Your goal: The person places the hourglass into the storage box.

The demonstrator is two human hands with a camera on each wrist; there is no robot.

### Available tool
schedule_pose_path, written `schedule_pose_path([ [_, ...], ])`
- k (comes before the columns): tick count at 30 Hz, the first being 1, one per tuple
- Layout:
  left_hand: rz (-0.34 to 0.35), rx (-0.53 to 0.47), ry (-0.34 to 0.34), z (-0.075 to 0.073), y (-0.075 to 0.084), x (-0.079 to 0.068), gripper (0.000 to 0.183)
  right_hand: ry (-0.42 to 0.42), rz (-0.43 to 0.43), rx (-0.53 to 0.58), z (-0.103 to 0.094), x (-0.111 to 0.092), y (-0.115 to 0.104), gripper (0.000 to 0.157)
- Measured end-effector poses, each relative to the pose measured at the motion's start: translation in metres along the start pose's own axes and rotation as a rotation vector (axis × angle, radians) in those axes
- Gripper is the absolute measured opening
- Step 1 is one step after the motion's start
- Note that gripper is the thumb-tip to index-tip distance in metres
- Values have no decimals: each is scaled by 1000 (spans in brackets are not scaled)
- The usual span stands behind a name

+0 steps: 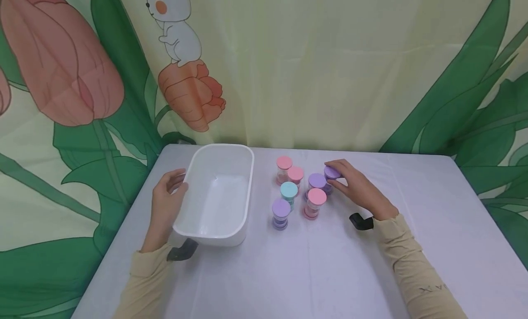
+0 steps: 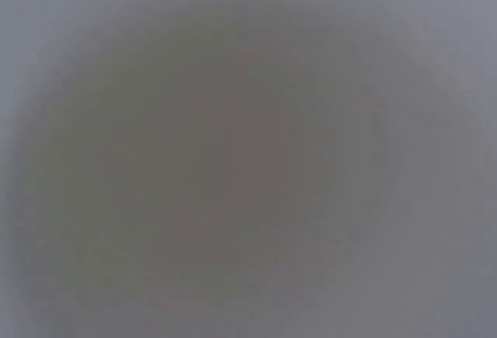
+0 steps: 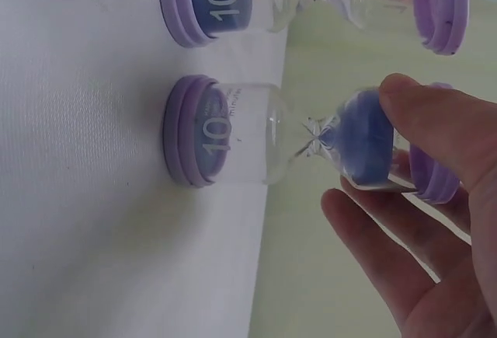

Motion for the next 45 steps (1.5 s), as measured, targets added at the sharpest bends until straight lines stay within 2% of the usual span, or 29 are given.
schedule_pose_path([
  [5,-16,-20,-6,0,-2,0,41,24,12,56,-1,2,1,53],
  [15,-105,-81,-28,2,-13,1,41,62,24,140,-4,3,5,51],
  [23,-115,-93,-33,3,-19,1,41,93,48,159,-16,6,4,51],
  [30,-120,-93,-33,3,-20,1,41,141,10,137,-34,11,-3,49],
  [45,-89,-102,-12,1,-14,-2,39,159,-22,103,-57,25,-25,51],
])
Point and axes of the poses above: each hand's wrist, its own x-axis towards the middle knuckle, its own z-axis out of the palm, y = z × x, the point moved 8 cm from there along x, towards the middle knuckle, and after that the axes turned 5 degrees about -z, right-handed, at the moved point
